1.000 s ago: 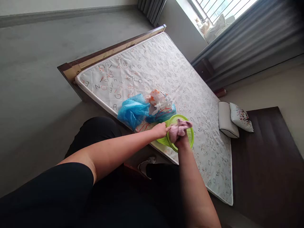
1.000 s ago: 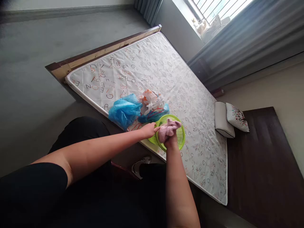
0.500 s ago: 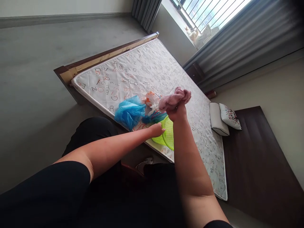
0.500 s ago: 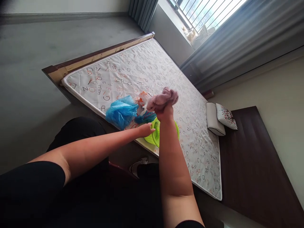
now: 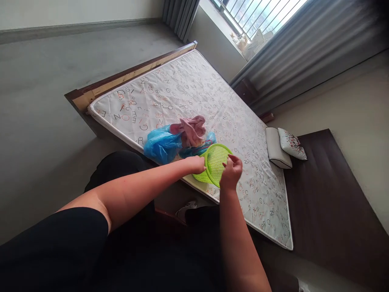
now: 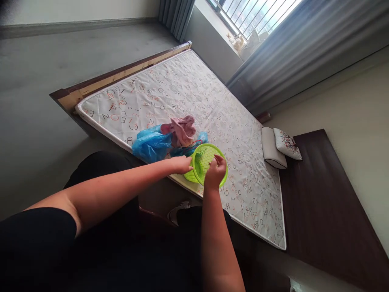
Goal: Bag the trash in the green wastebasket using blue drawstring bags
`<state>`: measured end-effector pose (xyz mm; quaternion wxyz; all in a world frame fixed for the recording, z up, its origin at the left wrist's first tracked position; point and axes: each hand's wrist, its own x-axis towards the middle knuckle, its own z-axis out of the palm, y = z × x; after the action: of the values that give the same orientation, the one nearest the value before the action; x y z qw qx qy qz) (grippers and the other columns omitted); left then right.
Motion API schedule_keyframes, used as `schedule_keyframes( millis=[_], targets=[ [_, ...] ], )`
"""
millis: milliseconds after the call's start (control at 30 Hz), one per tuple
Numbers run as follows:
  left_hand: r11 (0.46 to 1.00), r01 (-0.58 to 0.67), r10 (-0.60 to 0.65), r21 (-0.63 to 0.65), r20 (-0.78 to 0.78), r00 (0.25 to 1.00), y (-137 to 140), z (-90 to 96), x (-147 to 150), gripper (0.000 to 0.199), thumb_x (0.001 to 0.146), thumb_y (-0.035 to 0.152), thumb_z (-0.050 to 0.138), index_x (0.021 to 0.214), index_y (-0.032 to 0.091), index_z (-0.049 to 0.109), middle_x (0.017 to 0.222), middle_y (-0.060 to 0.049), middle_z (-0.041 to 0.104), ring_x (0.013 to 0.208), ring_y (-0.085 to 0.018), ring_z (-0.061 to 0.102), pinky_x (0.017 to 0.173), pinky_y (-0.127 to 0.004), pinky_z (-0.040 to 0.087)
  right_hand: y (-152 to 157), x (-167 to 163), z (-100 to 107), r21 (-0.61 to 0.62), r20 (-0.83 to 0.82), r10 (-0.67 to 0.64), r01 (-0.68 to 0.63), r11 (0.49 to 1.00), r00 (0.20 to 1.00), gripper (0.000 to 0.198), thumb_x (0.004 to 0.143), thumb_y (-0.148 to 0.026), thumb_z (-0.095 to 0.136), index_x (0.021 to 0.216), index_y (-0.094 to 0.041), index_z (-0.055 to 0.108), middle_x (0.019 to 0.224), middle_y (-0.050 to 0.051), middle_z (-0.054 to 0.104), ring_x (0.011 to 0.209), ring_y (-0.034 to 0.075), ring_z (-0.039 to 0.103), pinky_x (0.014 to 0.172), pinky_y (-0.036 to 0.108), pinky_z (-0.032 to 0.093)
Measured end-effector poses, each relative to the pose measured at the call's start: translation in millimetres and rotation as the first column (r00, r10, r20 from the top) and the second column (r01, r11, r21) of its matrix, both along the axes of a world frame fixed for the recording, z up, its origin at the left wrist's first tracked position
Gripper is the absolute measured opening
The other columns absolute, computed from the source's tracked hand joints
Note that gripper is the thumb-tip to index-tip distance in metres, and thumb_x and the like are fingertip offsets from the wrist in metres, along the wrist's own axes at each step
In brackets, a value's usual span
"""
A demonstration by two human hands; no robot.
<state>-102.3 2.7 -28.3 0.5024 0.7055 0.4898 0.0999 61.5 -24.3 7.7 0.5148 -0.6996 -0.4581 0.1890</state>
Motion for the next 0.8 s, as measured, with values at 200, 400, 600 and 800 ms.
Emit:
schedule_keyframes(
  millis=[200, 400, 600, 800],
  targets=[
    [0.986, 0.105, -0.079, 0.129, -0.188, 0.979, 9, -20.7, -7, 0.054, 0.099, 0.05, 0.062, 0.137, 0.013, 0.063, 0.136, -0.026, 0.068, 0.12, -0.037, 0.07, 0.102, -0.045, 0.054, -61, 112, -6, -0.085, 0.285, -0.198, 0.23, 0.969, 0.938, 0.038, 0.084, -0.04, 0.054, 0.112, -0.018, 0.067, 0.124, 0.013, 0.07, 0.123, 0.03, 0.062, 0.114, 0.049, 0.043],
    [0.955, 0.139, -0.091, 0.263, -0.187, 0.978, 12, -59.9, -7, 0.05, 0.098, 0.035, 0.063, 0.143, 0.014, 0.06, 0.139, -0.021, 0.068, 0.127, -0.032, 0.067, 0.107, -0.038, 0.051, -112, 160, -43, -0.185, 0.411, 0.026, 0.055, 0.981, 0.911, 0.056, 0.09, -0.045, 0.047, 0.136, -0.017, 0.063, 0.144, 0.016, 0.066, 0.138, 0.03, 0.058, 0.123, 0.051, 0.04],
    [0.933, 0.133, -0.079, 0.334, -0.173, 0.982, 0, -85.7, -13, 0.04, 0.093, 0.025, 0.066, 0.131, 0.013, 0.07, 0.134, -0.02, 0.071, 0.126, -0.032, 0.068, 0.109, -0.039, 0.051, -147, 181, -89, -0.219, 0.449, 0.119, -0.021, 0.976, 0.886, 0.056, 0.093, -0.042, 0.043, 0.136, -0.014, 0.064, 0.143, 0.019, 0.066, 0.146, 0.033, 0.052, 0.126, 0.06, 0.037],
    [0.921, 0.085, -0.04, 0.381, -0.125, 0.991, -5, -76.1, -39, 0.035, 0.093, 0.023, 0.06, 0.123, 0.013, 0.074, 0.126, -0.017, 0.077, 0.114, -0.029, 0.074, 0.105, -0.041, 0.055, -156, 179, -103, -0.093, 0.415, 0.128, -0.098, 0.991, 0.901, 0.045, 0.096, -0.035, 0.044, 0.132, -0.018, 0.066, 0.14, 0.016, 0.069, 0.141, 0.03, 0.058, 0.124, 0.058, 0.042]
  ],
)
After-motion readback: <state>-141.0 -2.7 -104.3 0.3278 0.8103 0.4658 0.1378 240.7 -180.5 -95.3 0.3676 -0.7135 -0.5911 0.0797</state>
